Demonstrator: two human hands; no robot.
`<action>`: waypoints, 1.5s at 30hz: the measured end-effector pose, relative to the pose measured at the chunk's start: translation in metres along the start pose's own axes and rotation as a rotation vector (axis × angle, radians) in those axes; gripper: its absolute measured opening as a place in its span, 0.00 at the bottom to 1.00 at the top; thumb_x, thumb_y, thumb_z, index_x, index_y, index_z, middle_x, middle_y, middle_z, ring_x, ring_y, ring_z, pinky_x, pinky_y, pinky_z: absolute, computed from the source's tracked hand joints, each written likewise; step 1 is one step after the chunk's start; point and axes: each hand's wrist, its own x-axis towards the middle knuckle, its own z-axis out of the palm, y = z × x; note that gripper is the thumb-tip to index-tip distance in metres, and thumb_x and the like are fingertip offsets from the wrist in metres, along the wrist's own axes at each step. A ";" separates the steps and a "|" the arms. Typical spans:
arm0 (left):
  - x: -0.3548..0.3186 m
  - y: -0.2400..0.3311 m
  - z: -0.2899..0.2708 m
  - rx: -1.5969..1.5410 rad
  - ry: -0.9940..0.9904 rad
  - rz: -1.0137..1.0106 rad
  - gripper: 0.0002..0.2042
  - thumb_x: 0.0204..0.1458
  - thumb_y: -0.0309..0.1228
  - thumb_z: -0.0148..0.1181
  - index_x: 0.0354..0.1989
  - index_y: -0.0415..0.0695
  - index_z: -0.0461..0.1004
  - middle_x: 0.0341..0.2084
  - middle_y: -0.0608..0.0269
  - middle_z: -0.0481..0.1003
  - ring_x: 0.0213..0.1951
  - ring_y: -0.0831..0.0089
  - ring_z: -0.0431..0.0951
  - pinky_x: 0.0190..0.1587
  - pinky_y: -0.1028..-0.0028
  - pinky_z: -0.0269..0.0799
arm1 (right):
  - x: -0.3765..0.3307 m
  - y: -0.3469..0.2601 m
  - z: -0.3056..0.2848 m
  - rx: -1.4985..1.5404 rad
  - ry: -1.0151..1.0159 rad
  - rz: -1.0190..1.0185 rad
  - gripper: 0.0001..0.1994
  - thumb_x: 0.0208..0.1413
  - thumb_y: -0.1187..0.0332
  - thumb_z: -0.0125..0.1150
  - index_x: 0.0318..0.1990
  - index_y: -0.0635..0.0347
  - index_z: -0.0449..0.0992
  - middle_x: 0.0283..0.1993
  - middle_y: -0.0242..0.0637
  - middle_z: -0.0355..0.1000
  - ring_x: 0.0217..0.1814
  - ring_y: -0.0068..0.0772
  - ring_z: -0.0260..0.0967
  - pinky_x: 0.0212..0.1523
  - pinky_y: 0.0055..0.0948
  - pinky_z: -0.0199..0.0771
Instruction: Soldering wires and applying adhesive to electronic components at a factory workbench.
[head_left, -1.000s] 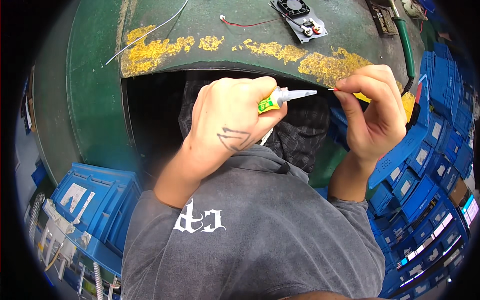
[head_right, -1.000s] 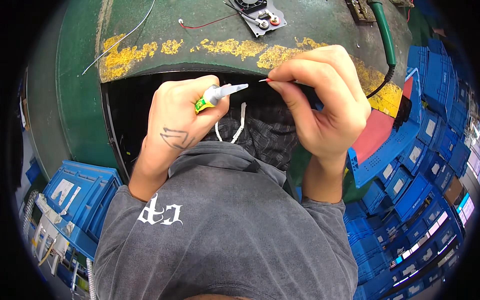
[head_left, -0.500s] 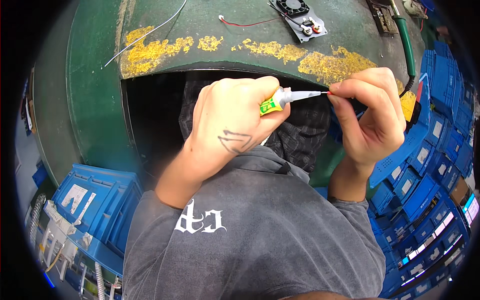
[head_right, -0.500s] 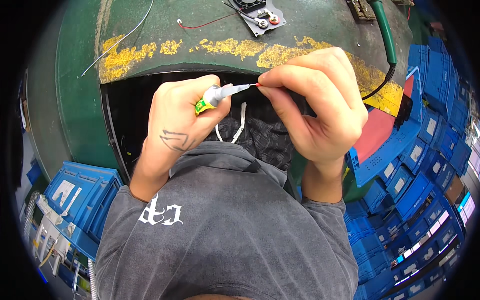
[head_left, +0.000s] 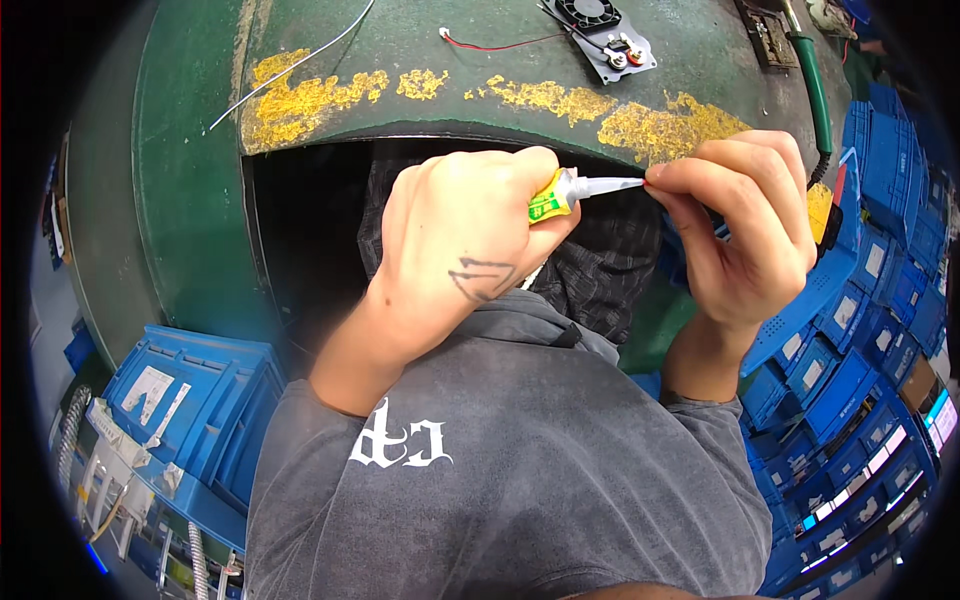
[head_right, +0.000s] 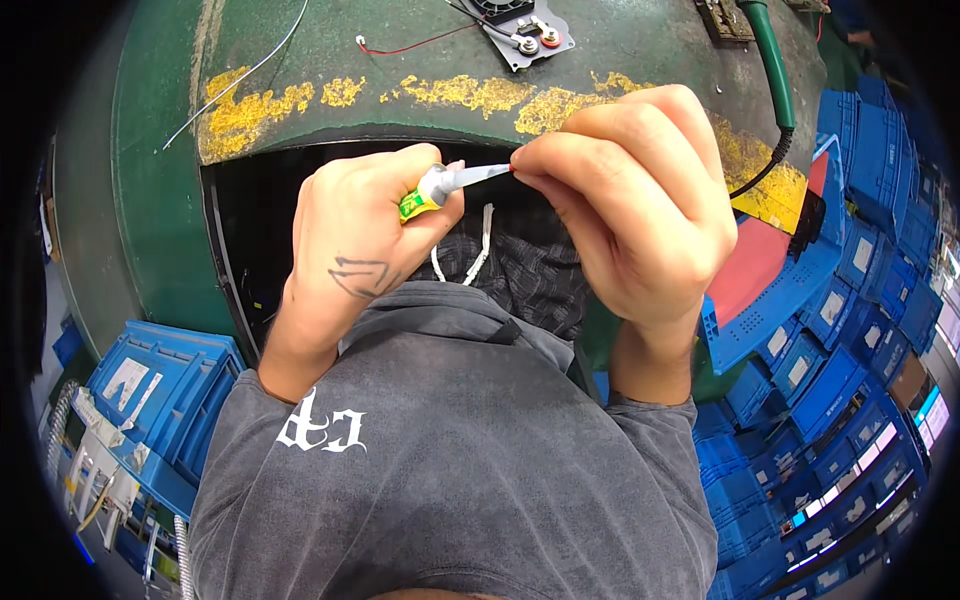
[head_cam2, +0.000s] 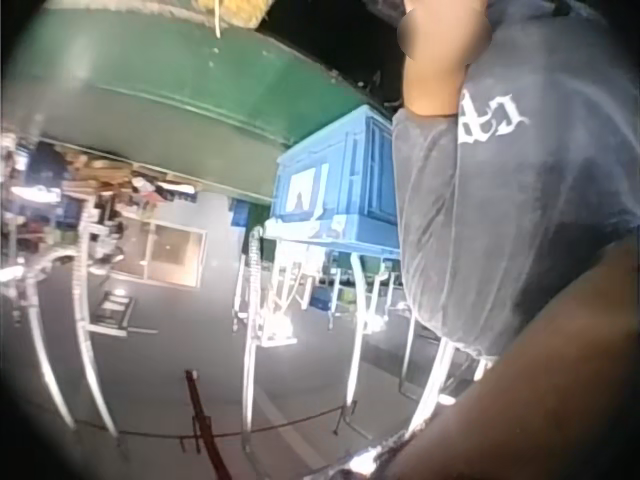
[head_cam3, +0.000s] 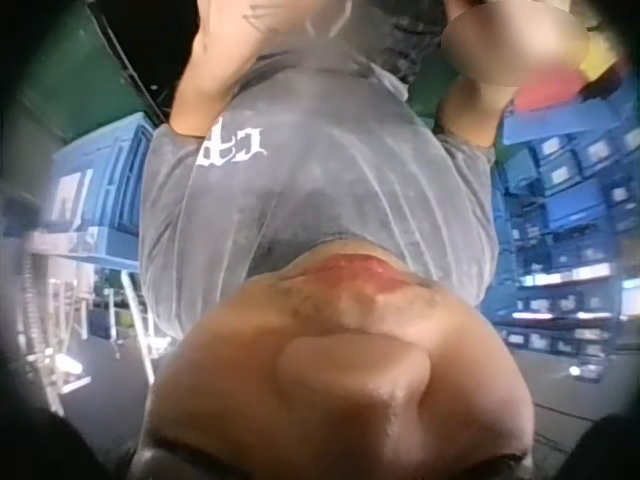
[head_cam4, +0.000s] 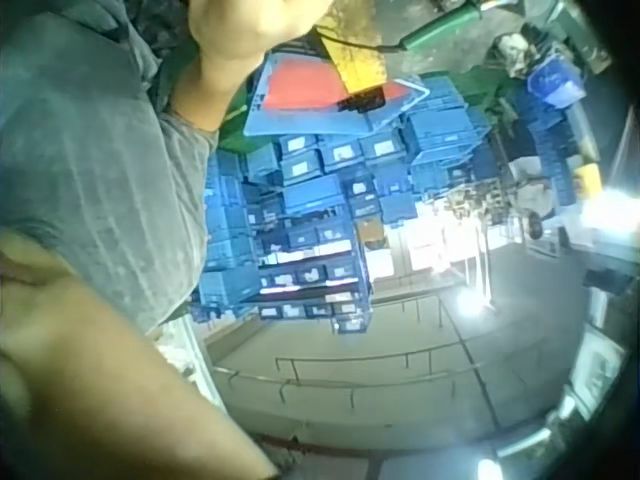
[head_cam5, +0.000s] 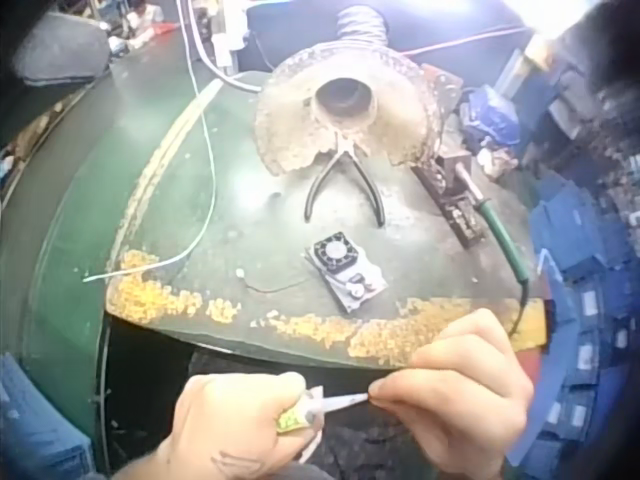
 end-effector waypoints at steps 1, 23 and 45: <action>0.000 0.000 0.000 0.000 0.000 -0.001 0.12 0.47 0.39 0.68 0.25 0.45 0.74 0.19 0.57 0.76 0.25 0.56 0.80 0.26 0.62 0.74 | 0.000 0.002 0.000 0.014 -0.005 -0.004 0.12 0.35 0.76 0.75 0.31 0.65 0.81 0.31 0.38 0.74 0.34 0.38 0.69 0.36 0.32 0.69; -0.005 -0.003 0.022 -0.197 -0.084 -0.014 0.08 0.51 0.37 0.64 0.28 0.47 0.78 0.20 0.54 0.78 0.25 0.53 0.80 0.27 0.61 0.76 | 0.001 0.011 -0.002 0.115 -0.131 0.015 0.11 0.39 0.76 0.73 0.32 0.67 0.81 0.30 0.39 0.76 0.34 0.37 0.71 0.36 0.31 0.70; -0.007 0.000 0.033 -1.254 -0.273 -0.219 0.17 0.69 0.47 0.46 0.43 0.43 0.69 0.23 0.69 0.67 0.22 0.87 0.62 0.25 0.84 0.58 | -0.048 0.086 0.042 -0.314 0.113 0.284 0.07 0.50 0.73 0.71 0.38 0.54 0.85 0.42 0.34 0.76 0.49 0.36 0.70 0.51 0.33 0.71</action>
